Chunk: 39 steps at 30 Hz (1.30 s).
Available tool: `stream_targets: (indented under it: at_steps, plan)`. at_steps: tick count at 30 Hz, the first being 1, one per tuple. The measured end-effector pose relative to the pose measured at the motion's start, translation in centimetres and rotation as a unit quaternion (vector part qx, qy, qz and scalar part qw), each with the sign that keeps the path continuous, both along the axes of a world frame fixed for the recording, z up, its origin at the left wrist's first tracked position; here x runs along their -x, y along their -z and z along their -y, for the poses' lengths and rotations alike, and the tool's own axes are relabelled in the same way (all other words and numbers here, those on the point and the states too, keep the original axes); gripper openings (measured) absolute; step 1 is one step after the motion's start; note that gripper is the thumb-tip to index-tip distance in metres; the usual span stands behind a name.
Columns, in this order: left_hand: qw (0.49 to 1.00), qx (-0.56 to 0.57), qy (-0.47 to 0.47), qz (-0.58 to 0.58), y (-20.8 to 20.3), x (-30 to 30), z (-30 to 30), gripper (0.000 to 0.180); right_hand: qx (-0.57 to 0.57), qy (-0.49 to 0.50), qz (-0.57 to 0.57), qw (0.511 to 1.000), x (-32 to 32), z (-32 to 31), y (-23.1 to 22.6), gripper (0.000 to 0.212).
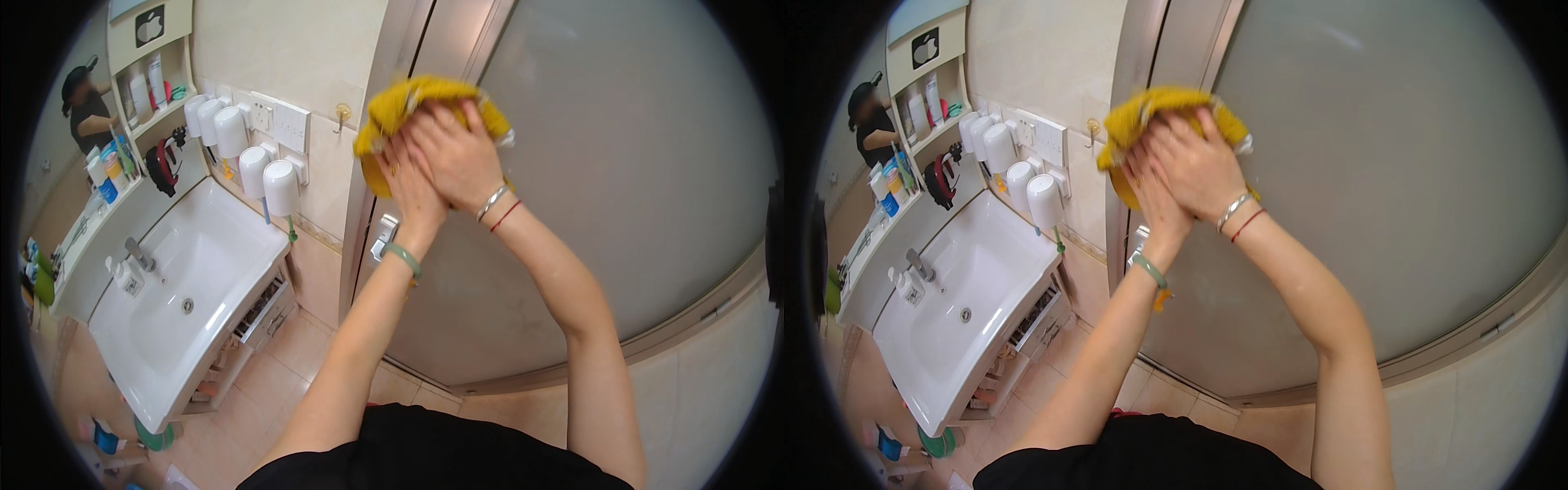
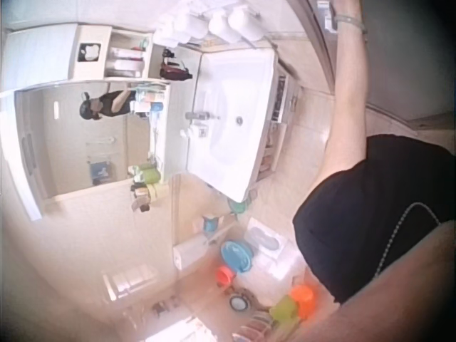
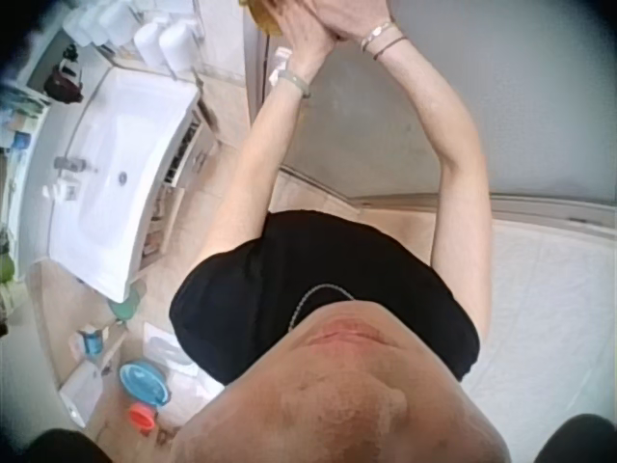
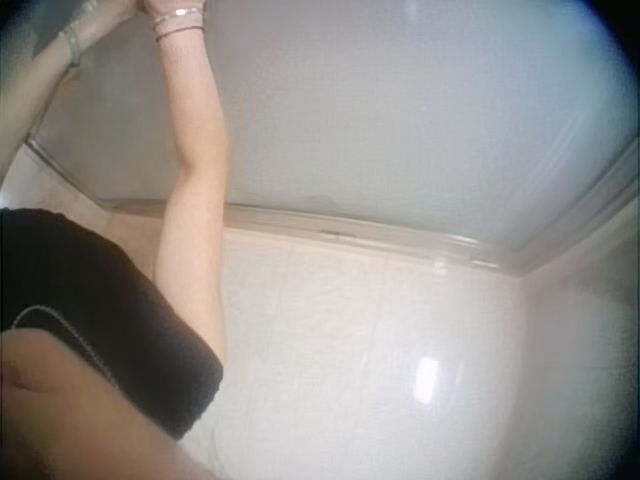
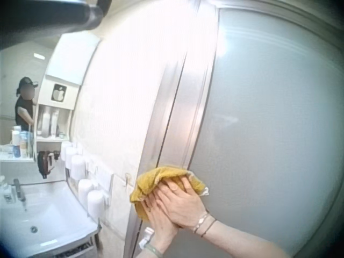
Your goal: The person wipes a glass shower door with a yellow cloth, then rinses and wrings the cloth in a blue basin of water, and resumes wiping the door. The person handles the cloth and the basin while cleaning the door surface.
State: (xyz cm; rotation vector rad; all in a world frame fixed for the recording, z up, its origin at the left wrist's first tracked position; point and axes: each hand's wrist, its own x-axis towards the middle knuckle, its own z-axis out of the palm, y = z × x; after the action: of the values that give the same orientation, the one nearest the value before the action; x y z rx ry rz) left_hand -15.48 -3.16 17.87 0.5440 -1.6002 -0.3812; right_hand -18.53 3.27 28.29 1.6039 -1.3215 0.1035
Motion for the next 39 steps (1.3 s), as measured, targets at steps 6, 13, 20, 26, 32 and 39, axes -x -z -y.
stream_targets:
  at_steps: [6, 13, 20, 26, 32, 39]
  plan:
    - [0.992, -0.107, 0.042, 0.049, 6.9, -1.0, -2.9, 0.077, -0.061, -0.029, 0.003, 0.998, 0.3, -1.2, 6.5, 0.033]
    - [0.996, 0.04, 0.0, 0.079, -1.3, -1.3, 3.1, 0.07, 0.031, 0.02, -0.021, 0.999, -0.2, 1.6, -1.2, 0.033]
    - [0.991, 0.107, -0.009, -0.081, -10.3, -1.3, 5.6, 0.06, 0.15, -0.018, -0.09, 0.984, -0.8, 4.3, -8.7, 0.037]
    - [0.997, 0.032, 0.025, -0.07, -6.2, -2.0, 4.7, 0.058, 0.084, 0.031, -0.088, 0.992, -1.6, 4.5, -5.2, 0.036]
    - [0.995, -0.093, 0.018, 0.015, 6.1, -2.7, 0.2, 0.077, -0.108, -0.001, 0.021, 0.994, -1.5, 2.5, 5.4, 0.034]
    - [0.99, -0.096, 0.069, 0.072, 8.1, -1.9, -3.2, 0.084, -0.097, 0.01, -0.007, 0.995, -0.3, -1.5, 6.4, 0.033]
